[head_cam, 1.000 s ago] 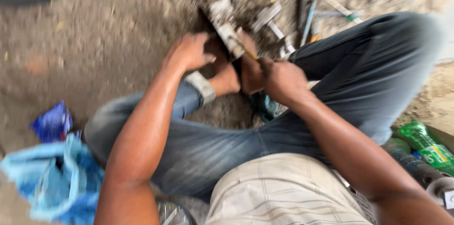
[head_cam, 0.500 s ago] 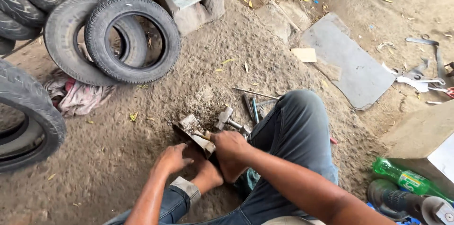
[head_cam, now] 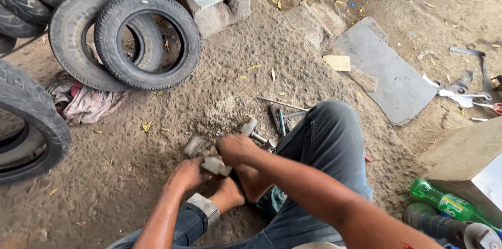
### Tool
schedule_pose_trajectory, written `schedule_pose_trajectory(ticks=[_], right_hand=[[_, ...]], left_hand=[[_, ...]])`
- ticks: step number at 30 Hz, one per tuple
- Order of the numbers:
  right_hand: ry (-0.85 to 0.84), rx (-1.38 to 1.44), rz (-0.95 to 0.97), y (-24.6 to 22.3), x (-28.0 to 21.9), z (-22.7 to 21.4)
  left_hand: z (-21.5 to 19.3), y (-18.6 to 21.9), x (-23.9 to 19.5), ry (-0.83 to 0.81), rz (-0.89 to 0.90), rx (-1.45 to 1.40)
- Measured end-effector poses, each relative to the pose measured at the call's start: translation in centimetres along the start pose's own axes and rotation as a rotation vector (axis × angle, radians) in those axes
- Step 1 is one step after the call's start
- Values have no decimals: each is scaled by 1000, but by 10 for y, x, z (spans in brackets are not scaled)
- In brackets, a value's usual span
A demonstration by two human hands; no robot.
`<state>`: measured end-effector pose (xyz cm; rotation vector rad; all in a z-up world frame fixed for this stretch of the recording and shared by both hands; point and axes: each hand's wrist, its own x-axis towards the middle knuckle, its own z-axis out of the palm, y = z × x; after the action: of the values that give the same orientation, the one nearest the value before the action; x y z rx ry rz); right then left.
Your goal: The person sits on the ground and uses a hammer and chisel to work on a small metal part. They repeatedly strike the chisel to shape or remove material from the object.
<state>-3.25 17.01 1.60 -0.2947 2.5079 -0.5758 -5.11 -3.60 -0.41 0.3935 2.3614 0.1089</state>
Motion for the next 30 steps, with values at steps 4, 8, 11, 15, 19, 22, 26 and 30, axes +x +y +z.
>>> schedule_pose_trajectory(ticks=[4, 8, 11, 15, 19, 22, 26, 30], right_hand=[[69, 232, 78, 11, -30, 21], [31, 75, 62, 12, -31, 31], [31, 44, 33, 9, -17, 22], [70, -7, 23, 14, -12, 18], [61, -13, 56, 25, -5, 11], [-34, -2, 139, 34, 1, 7], [36, -10, 62, 33, 5, 8], [38, -33, 61, 39, -4, 6]], left_hand=[[-2, 10, -4, -63, -61, -18], [-6, 18, -9, -28, -8, 23], [-19, 21, -10, 5, -29, -9], [-9, 15, -8, -15, -6, 31], [20, -9, 11, -18, 13, 48], [49, -25, 42, -23, 22, -47], [88, -30, 86, 69, -31, -278], [117, -4, 128, 231, -436, -1037]])
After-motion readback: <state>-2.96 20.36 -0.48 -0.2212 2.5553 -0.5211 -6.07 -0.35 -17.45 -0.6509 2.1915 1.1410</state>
